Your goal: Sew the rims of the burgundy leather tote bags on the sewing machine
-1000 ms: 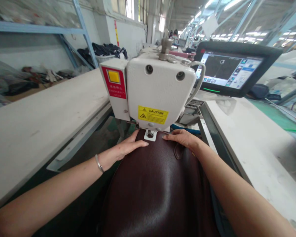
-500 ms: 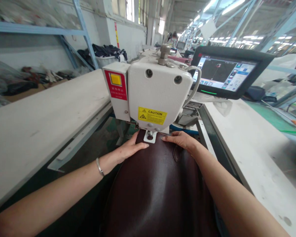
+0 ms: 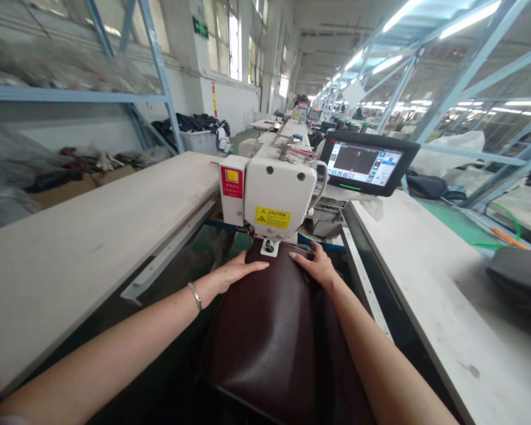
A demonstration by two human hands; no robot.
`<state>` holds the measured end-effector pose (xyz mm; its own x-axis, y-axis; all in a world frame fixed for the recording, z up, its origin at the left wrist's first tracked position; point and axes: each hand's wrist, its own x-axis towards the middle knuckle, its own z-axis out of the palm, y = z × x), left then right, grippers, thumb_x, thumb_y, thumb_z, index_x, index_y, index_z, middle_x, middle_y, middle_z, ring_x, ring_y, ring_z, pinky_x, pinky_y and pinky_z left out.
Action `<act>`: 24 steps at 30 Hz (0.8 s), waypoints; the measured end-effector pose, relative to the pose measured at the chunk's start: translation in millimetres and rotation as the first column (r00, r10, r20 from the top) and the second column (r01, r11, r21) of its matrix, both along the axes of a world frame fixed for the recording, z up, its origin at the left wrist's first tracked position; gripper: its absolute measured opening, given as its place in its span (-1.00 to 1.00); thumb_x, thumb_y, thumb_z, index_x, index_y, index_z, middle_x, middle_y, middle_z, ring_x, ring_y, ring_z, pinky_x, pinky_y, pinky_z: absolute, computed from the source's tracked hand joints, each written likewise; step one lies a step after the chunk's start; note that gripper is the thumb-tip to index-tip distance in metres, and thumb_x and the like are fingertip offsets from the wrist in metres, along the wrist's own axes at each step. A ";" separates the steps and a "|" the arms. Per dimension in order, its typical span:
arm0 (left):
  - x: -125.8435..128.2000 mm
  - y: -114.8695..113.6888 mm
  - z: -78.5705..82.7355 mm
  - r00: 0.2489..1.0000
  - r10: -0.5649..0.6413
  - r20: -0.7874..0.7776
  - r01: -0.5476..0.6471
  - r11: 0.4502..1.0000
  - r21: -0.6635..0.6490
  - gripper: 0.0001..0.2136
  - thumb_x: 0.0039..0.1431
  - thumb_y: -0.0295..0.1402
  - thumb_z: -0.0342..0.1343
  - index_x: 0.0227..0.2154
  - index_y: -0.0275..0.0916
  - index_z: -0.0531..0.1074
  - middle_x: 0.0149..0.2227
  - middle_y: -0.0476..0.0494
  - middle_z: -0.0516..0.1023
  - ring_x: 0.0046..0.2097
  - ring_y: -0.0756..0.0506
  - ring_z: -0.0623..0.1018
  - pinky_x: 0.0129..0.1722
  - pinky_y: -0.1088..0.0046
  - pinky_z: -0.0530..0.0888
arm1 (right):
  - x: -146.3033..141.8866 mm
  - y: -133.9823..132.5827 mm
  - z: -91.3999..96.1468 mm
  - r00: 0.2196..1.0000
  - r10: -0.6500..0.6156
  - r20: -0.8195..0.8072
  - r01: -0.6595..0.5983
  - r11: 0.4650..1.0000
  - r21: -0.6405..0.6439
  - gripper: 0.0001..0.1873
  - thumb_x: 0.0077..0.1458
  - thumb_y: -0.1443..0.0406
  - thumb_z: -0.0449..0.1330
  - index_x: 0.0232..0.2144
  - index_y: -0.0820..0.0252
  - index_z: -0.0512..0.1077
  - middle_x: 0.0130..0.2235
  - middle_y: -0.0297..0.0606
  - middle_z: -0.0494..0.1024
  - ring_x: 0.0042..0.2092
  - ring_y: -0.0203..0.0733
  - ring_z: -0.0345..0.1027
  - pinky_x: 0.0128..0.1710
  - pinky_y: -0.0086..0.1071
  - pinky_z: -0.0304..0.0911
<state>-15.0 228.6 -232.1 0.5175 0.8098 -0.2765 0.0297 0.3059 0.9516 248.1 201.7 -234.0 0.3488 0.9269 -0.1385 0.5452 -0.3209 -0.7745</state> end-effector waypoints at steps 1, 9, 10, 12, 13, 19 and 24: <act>-2.4 -2.1 -1.0 0.999 -0.032 0.024 0.032 0.999 -0.013 -0.27 -0.14 -0.07 0.48 0.09 -0.25 0.42 0.02 -0.30 0.59 0.02 -0.30 0.58 -0.01 0.21 0.51 | 1.6 -6.1 -3.5 0.999 -0.031 0.015 0.031 0.999 -0.007 0.22 -0.17 -0.24 0.35 0.35 0.29 0.09 0.33 0.12 0.28 0.34 0.16 0.16 0.34 -0.08 0.06; -11.7 -7.5 -0.4 0.991 -0.135 -0.013 0.129 0.971 -0.203 -0.37 -0.23 -0.03 0.50 -0.11 -0.30 0.55 -0.20 -0.29 0.66 -0.24 -0.23 0.63 -0.20 0.26 0.57 | 1.3 -38.6 -16.3 0.998 -0.040 0.041 0.039 0.999 0.017 0.00 -0.03 -0.28 0.19 0.22 0.33 0.33 0.28 0.13 0.34 0.33 0.15 0.19 0.35 -0.12 0.03; -12.9 -9.0 2.7 0.989 -0.143 -0.043 0.131 0.969 -0.211 -0.39 -0.22 -0.03 0.49 -0.13 -0.30 0.56 -0.19 -0.29 0.66 -0.22 -0.25 0.63 -0.18 0.25 0.56 | -0.4 -40.1 -15.1 0.998 -0.047 0.048 0.046 0.999 0.019 0.00 -0.03 -0.27 0.20 0.22 0.33 0.33 0.27 0.14 0.35 0.33 0.17 0.19 0.35 -0.11 0.02; -16.2 -15.9 9.1 0.985 -0.150 -0.086 0.129 0.968 -0.214 -0.43 -0.22 -0.03 0.48 -0.18 -0.30 0.56 -0.18 -0.31 0.66 -0.17 -0.29 0.64 -0.15 0.22 0.56 | -4.1 -45.5 -11.6 0.996 -0.061 0.058 0.060 0.998 0.020 0.01 -0.06 -0.25 0.22 0.22 0.37 0.33 0.25 0.18 0.36 0.33 0.23 0.17 0.35 -0.08 0.00; -18.4 -22.1 11.4 0.984 -0.149 -0.097 0.126 0.969 -0.211 -0.44 -0.23 -0.04 0.49 -0.20 -0.31 0.57 -0.18 -0.31 0.66 -0.15 -0.31 0.63 -0.14 0.21 0.56 | -6.4 -50.5 -10.6 0.997 -0.059 0.058 0.058 0.998 0.022 0.02 -0.06 -0.24 0.22 0.23 0.39 0.32 0.25 0.20 0.35 0.33 0.25 0.15 0.36 -0.08 -0.01; -33.4 -103.9 -16.8 0.982 -0.172 -0.083 0.149 0.961 -0.232 -0.49 -0.28 -0.14 0.46 -0.21 -0.30 0.61 -0.24 -0.26 0.67 -0.26 -0.24 0.63 -0.28 0.34 0.53 | -39.7 -118.5 -44.4 0.997 0.076 -0.033 -0.077 0.997 -0.021 0.13 0.00 -0.31 0.03 0.38 0.36 0.11 0.44 0.07 0.04 0.47 0.05 -0.16 0.44 -0.22 -0.24; -48.1 -181.1 -61.7 0.982 0.025 -0.185 -0.083 0.946 -0.314 -0.71 -0.29 -0.30 0.25 -0.39 -0.25 0.58 -0.42 -0.20 0.61 -0.44 -0.20 0.55 -0.50 0.36 0.41 | -81.6 -173.3 -80.9 0.892 0.403 -0.203 -0.451 0.822 -0.348 0.30 -0.10 -0.30 0.14 0.47 0.30 -0.17 0.50 -0.09 -0.16 0.50 -0.03 -0.34 0.46 -0.25 -0.32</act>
<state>-63.1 47.4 -293.8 0.3948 0.6893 -0.6074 0.1623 0.5984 0.7846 166.5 28.4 -314.9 -0.1105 0.8470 -0.5200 0.6101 -0.3552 -0.7082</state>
